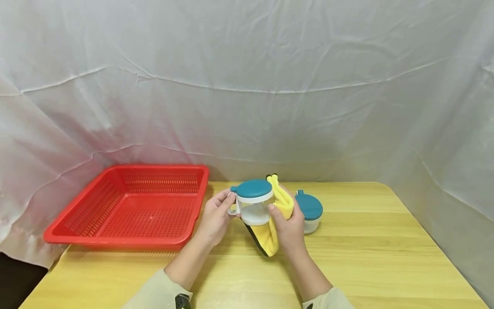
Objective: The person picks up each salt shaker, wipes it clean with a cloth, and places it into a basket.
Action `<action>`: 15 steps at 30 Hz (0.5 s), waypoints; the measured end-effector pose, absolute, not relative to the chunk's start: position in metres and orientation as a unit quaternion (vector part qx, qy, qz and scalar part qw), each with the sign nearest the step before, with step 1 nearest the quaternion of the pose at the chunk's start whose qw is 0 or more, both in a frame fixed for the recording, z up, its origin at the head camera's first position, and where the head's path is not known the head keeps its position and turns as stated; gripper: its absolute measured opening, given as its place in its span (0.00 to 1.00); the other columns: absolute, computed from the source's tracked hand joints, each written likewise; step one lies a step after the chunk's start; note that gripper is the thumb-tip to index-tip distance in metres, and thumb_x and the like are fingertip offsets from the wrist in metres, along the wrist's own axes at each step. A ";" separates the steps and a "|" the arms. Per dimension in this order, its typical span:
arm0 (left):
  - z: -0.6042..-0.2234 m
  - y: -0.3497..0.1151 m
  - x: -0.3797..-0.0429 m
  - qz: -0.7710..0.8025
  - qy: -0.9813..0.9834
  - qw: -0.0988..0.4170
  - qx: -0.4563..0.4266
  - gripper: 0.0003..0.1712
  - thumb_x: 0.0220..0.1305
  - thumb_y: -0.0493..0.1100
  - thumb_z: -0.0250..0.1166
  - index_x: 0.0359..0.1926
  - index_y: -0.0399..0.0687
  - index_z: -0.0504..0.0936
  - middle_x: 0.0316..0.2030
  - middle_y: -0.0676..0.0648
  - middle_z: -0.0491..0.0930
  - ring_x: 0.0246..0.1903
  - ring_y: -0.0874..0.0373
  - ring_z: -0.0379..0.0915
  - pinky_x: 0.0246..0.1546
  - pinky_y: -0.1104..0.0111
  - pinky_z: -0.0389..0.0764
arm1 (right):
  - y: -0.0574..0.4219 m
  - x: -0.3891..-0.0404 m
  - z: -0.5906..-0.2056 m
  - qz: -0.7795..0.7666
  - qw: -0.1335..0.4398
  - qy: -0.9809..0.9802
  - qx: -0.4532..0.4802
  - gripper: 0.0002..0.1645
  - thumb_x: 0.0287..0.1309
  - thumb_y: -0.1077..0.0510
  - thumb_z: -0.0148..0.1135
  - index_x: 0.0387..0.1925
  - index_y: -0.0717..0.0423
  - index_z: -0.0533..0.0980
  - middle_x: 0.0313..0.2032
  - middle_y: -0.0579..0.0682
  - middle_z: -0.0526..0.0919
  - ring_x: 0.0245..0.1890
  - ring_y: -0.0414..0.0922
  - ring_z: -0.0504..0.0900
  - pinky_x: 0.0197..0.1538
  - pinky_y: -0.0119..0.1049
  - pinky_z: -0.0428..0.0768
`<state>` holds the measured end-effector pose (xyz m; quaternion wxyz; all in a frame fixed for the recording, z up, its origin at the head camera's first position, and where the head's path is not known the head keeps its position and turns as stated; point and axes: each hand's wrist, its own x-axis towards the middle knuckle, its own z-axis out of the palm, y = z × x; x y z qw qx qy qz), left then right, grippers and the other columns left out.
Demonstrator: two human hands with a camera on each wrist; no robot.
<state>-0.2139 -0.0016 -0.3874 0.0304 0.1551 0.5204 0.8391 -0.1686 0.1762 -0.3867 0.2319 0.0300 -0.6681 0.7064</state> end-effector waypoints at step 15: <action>-0.381 0.001 -0.208 0.812 0.567 -0.069 0.119 0.17 0.61 0.42 0.64 0.46 0.35 0.78 0.33 0.46 0.77 0.30 0.59 0.73 0.24 0.73 0.81 | 0.164 -0.151 -0.365 0.617 0.280 -0.733 0.059 0.36 0.53 0.67 0.64 0.64 0.57 0.66 0.64 0.52 0.66 0.61 0.43 0.66 0.55 0.19 0.71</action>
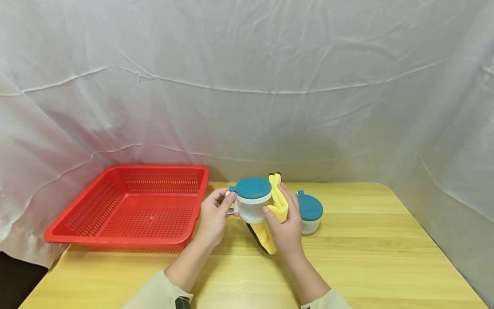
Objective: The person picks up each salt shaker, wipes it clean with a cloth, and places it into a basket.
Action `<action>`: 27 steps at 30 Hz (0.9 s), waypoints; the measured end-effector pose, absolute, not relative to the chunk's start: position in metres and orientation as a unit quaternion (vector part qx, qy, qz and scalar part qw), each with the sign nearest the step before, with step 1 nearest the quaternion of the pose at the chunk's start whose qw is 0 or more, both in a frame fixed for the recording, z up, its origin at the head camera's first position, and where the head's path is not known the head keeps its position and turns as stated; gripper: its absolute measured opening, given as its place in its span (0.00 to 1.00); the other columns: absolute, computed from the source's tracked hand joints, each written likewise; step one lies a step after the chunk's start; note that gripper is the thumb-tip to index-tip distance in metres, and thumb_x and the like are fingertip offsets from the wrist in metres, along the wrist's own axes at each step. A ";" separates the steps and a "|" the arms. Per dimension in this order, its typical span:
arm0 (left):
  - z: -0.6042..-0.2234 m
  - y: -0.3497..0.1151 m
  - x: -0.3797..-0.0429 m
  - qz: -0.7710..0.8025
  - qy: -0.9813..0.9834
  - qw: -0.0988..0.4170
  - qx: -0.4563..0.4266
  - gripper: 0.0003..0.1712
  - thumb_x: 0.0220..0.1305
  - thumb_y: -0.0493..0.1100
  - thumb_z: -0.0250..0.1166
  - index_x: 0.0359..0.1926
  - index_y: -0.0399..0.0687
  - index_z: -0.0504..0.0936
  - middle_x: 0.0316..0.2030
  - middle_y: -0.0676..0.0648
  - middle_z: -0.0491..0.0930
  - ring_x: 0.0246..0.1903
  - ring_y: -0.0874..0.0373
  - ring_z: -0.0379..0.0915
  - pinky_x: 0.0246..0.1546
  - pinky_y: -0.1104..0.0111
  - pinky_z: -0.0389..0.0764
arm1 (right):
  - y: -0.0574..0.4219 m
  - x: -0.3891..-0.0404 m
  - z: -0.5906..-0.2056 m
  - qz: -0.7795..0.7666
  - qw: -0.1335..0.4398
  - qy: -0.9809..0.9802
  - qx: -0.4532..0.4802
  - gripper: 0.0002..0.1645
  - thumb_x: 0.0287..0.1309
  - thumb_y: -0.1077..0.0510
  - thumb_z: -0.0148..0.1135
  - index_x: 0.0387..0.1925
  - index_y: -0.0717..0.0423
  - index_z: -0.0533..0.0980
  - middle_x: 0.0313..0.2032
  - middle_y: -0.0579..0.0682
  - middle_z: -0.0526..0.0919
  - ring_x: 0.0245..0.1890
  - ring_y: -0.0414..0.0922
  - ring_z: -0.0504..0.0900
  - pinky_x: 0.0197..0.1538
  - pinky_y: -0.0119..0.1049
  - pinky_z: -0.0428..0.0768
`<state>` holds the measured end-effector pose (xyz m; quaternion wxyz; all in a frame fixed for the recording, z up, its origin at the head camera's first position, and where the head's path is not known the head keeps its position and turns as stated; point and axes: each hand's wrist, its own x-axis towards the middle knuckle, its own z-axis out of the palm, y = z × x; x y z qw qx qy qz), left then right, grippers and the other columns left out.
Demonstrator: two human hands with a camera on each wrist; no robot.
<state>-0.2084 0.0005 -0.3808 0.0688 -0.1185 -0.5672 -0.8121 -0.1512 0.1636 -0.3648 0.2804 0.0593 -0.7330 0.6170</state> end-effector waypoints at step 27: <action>-0.373 -0.002 -0.208 -0.815 -0.575 0.013 -0.065 0.18 0.57 0.37 0.67 0.48 0.34 0.79 0.34 0.49 0.79 0.34 0.60 0.77 0.35 0.64 0.84 | 0.162 -0.152 -0.366 0.628 0.279 -0.725 0.045 0.39 0.49 0.68 0.67 0.64 0.54 0.66 0.63 0.50 0.67 0.55 0.40 0.70 0.49 0.20 0.75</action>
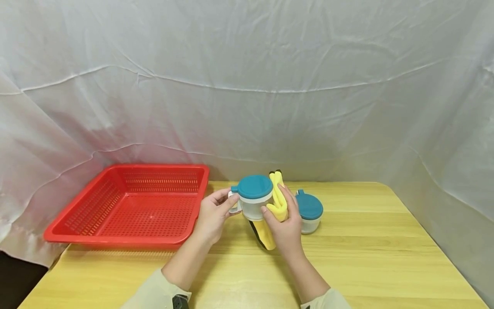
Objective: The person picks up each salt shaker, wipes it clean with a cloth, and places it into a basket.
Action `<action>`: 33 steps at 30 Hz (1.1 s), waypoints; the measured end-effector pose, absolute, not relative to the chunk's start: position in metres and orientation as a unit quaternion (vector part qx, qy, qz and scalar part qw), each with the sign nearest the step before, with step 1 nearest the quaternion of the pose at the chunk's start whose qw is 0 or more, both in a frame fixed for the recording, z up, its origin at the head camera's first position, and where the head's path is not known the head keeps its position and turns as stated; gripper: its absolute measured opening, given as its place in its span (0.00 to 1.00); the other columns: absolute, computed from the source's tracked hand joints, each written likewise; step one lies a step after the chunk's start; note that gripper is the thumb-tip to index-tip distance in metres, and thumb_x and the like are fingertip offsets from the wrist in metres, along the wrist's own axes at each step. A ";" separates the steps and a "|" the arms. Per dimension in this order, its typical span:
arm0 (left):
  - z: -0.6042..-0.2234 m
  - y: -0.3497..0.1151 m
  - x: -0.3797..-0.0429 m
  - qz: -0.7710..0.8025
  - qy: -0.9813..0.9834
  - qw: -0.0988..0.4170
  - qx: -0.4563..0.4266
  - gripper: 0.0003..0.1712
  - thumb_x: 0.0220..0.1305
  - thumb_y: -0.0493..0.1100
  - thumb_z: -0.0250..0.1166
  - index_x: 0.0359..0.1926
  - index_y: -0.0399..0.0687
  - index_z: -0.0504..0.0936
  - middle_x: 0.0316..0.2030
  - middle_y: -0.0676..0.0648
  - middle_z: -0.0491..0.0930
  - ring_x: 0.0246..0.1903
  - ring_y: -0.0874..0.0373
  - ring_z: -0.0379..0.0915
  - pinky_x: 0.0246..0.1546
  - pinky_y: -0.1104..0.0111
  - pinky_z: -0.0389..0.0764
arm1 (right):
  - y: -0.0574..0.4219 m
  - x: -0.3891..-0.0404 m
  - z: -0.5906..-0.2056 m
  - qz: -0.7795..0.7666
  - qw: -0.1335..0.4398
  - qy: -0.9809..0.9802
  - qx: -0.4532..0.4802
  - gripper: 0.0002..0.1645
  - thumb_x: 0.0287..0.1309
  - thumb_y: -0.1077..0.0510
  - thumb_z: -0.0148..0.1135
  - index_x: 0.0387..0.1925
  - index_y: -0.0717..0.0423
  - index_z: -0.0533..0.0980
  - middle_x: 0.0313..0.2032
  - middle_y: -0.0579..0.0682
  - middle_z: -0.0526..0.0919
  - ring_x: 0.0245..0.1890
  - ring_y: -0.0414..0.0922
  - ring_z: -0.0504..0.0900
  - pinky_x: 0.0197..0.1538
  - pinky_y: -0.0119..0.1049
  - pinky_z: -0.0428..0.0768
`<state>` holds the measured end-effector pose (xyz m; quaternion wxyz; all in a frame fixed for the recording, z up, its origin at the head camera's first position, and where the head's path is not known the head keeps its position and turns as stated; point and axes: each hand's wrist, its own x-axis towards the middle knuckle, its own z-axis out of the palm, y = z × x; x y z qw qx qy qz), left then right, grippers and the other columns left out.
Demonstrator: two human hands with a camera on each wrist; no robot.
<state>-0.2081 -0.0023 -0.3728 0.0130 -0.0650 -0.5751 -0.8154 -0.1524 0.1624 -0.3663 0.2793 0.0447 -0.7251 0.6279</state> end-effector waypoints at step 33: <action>-0.357 -0.013 -0.210 -0.765 -0.626 0.153 -0.010 0.16 0.52 0.39 0.71 0.43 0.37 0.84 0.32 0.42 0.79 0.30 0.60 0.74 0.28 0.63 0.85 | 0.158 -0.172 -0.394 0.257 0.541 -0.717 0.356 0.17 0.45 0.58 0.62 0.41 0.57 0.82 0.48 0.62 0.80 0.40 0.56 0.78 0.42 0.42 0.77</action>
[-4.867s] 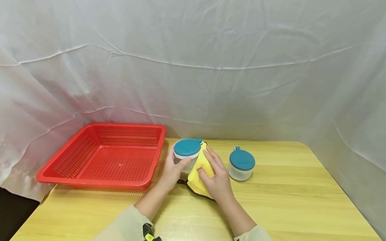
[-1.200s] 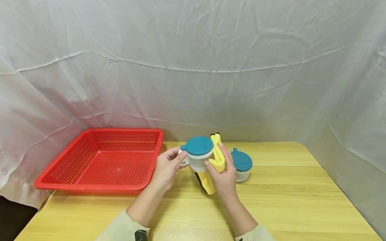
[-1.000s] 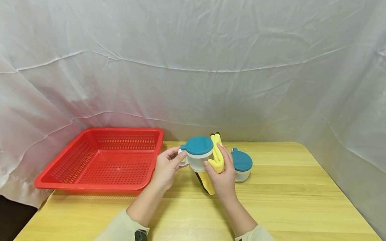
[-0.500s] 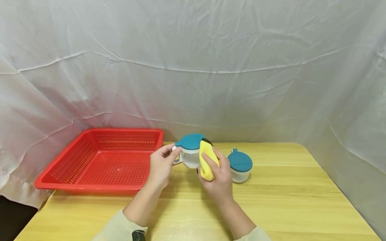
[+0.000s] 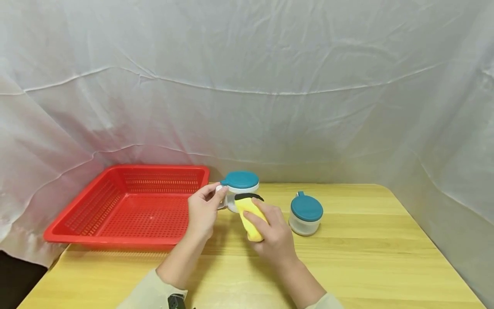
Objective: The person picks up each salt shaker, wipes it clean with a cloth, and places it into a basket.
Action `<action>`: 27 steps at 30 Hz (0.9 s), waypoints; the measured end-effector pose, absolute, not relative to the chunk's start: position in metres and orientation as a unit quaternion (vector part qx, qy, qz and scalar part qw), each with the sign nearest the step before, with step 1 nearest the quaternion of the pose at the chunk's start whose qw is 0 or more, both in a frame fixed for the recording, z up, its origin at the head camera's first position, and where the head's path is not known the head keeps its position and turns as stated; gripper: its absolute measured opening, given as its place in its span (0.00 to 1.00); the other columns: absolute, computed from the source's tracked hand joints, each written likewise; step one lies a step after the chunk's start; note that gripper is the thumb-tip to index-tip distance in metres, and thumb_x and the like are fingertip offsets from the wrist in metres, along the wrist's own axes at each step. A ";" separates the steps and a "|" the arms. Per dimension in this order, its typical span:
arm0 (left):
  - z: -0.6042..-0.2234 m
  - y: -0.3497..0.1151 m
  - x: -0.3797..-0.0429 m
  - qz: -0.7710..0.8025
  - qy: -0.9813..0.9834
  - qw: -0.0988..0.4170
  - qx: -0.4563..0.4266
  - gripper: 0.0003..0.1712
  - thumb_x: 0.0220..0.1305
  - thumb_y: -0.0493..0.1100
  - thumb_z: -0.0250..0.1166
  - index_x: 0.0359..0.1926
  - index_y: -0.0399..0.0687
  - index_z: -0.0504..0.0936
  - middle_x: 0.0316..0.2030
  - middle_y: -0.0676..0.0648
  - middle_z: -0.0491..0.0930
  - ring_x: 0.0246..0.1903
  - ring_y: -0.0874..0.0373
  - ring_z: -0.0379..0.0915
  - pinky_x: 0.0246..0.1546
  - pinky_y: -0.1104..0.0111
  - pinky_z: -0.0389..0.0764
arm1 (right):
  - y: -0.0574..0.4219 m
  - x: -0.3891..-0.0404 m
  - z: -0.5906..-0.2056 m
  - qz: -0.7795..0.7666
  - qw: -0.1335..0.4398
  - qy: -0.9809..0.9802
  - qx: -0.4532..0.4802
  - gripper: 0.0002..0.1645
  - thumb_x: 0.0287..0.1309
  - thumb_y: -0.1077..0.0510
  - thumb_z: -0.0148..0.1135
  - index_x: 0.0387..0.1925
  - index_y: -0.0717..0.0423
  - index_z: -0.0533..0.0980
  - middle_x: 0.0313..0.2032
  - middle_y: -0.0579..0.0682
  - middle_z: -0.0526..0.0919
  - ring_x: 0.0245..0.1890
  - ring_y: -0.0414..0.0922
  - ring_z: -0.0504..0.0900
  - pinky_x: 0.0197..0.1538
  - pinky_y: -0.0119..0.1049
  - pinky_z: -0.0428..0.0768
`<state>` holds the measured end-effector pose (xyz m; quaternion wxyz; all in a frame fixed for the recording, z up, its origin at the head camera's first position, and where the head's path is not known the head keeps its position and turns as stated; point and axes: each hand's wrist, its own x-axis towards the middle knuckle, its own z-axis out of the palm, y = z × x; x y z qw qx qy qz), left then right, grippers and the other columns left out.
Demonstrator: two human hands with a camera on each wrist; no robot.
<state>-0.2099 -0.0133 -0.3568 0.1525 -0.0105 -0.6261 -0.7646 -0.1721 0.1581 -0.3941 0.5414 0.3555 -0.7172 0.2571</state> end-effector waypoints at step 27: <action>-0.357 -0.008 -0.210 -0.778 -0.607 0.162 -0.012 0.14 0.53 0.41 0.72 0.42 0.42 0.85 0.31 0.44 0.81 0.30 0.59 0.76 0.30 0.67 0.84 | 0.146 -0.169 -0.379 0.287 0.566 -0.707 0.312 0.11 0.50 0.52 0.67 0.28 0.58 0.83 0.40 0.57 0.84 0.33 0.52 0.81 0.35 0.38 0.79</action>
